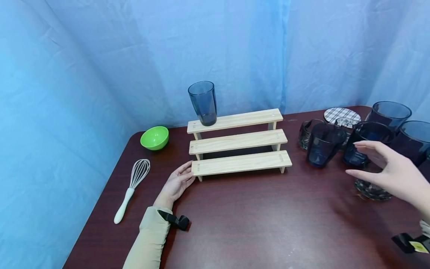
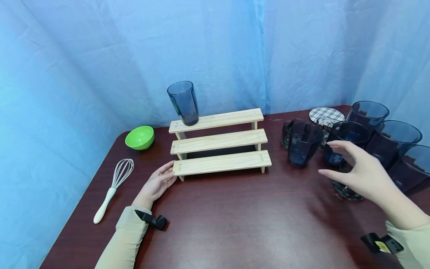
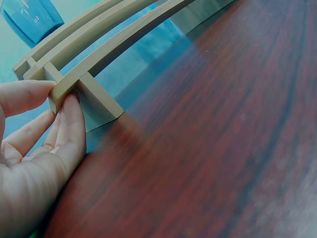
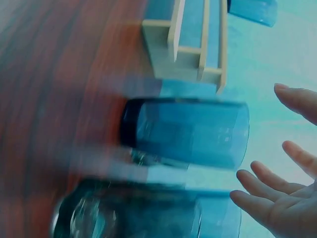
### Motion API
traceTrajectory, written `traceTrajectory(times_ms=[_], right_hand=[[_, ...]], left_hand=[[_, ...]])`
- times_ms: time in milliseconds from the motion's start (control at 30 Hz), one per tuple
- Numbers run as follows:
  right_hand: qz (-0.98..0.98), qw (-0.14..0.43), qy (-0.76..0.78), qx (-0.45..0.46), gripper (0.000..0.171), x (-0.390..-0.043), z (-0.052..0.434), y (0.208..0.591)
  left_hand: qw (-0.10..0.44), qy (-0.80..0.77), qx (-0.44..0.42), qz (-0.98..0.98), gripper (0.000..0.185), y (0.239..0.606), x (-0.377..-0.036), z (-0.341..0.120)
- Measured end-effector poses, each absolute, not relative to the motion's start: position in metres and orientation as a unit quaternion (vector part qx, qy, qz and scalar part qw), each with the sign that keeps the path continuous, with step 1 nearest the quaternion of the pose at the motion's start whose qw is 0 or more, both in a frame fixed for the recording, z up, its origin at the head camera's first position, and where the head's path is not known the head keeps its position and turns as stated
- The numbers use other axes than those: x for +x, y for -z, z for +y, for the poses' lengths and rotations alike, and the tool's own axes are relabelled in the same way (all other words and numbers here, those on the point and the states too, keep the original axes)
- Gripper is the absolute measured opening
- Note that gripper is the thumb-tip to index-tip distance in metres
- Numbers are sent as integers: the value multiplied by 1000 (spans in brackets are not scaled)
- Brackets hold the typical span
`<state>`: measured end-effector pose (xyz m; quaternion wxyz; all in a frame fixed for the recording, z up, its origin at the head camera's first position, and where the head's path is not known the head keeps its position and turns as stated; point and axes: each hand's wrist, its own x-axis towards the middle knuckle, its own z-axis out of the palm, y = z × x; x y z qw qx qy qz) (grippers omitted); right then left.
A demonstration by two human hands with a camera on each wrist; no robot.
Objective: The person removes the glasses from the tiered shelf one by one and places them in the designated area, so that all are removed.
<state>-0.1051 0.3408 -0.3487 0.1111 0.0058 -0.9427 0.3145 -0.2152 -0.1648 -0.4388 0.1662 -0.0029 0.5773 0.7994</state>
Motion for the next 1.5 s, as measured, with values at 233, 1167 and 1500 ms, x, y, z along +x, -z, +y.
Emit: traceTrajectory(times_ms=[233, 1167, 1500], right_hand=[[-926, 119, -356, 50, 70, -117, 319, 345], [-856, 134, -481, 134, 60, -173, 228, 355], [-828, 138, -532, 114, 63, -194, 202, 356]], left_hand=[[171, -802, -4, 572, 61, 439, -217, -165], [170, -799, -7, 577, 61, 437, -215, -167], [174, -804, -8, 569, 61, 436, -214, -164]])
